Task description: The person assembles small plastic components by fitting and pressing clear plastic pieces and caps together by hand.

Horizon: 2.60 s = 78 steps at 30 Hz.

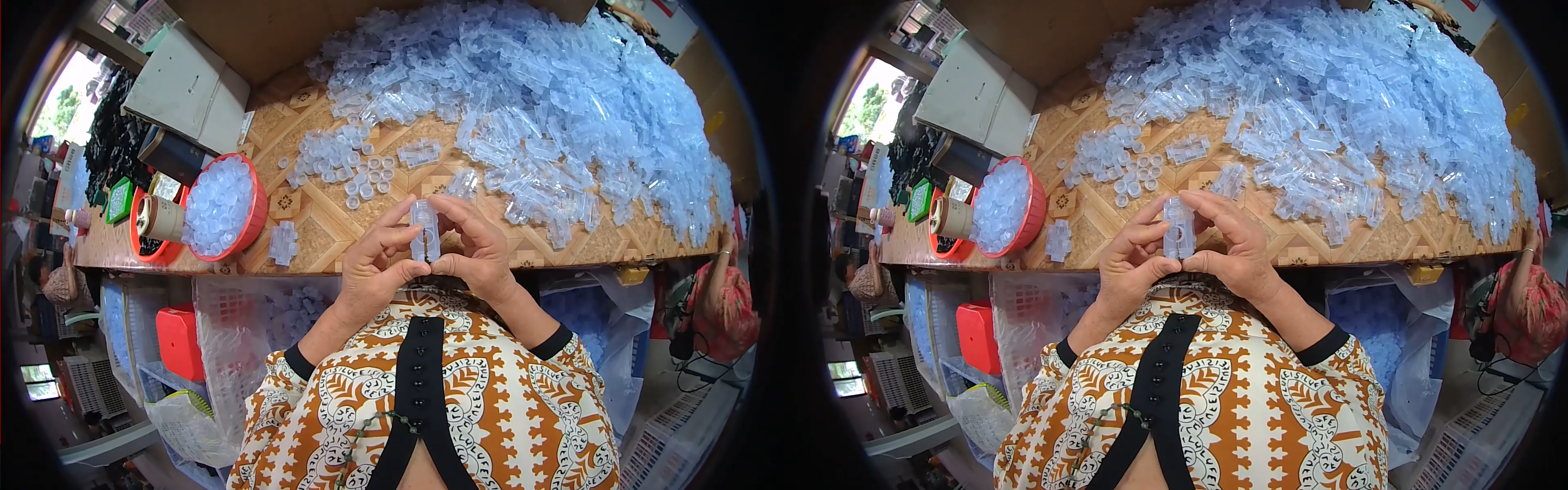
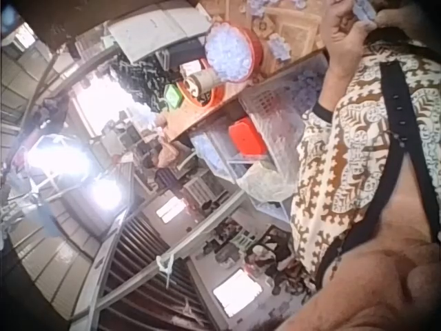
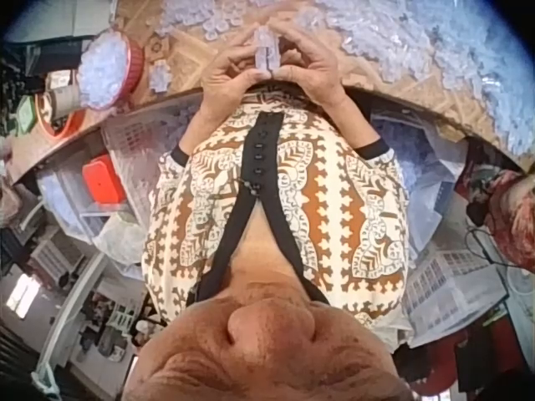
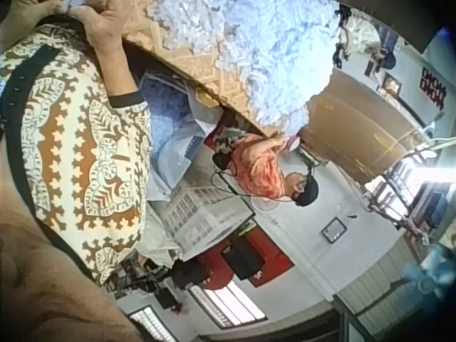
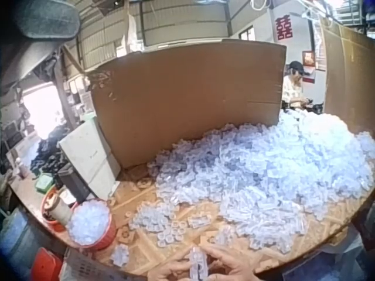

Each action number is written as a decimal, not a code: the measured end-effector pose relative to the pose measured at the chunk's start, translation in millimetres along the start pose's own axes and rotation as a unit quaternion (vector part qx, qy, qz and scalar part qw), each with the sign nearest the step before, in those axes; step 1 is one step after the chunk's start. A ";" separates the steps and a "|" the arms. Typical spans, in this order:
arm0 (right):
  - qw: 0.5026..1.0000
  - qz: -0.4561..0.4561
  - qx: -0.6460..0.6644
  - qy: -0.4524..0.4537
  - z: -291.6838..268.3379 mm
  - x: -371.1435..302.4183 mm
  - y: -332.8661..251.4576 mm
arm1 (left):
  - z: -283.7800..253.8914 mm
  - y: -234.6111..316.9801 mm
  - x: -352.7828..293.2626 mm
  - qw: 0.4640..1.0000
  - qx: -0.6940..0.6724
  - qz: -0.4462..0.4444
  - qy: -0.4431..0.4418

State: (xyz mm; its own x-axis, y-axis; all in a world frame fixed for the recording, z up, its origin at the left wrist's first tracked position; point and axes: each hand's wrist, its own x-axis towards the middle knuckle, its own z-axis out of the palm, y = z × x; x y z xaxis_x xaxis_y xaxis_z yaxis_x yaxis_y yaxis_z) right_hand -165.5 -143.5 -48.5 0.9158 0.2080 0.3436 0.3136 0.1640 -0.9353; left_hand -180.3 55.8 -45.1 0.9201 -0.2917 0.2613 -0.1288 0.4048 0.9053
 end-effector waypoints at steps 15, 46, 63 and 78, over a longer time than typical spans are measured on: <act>1.000 -0.002 -0.026 -0.004 1.6 0.4 -8.4 | -0.5 -0.4 1.4 0.999 -0.032 -0.009 -0.008; 0.954 -0.046 -0.291 -0.062 14.4 8.6 -10.5 | 4.3 8.5 -4.6 0.970 0.226 -0.061 0.067; 0.868 -0.096 -0.484 -0.065 42.8 77.8 33.4 | -23.5 1.4 -25.2 0.976 0.001 -0.113 0.187; 0.918 -0.023 -0.396 -0.005 28.3 76.8 38.7 | -21.0 1.4 -22.8 0.981 0.035 -0.132 0.135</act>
State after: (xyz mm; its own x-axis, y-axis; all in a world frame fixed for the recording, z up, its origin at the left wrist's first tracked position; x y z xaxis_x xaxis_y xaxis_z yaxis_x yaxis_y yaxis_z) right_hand -90.1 -93.9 -55.9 0.8963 0.2275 0.3807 0.4388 -0.5794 -0.6868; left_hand -193.7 81.2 -56.8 0.9882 -0.1339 -0.0743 0.1101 0.2833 0.9527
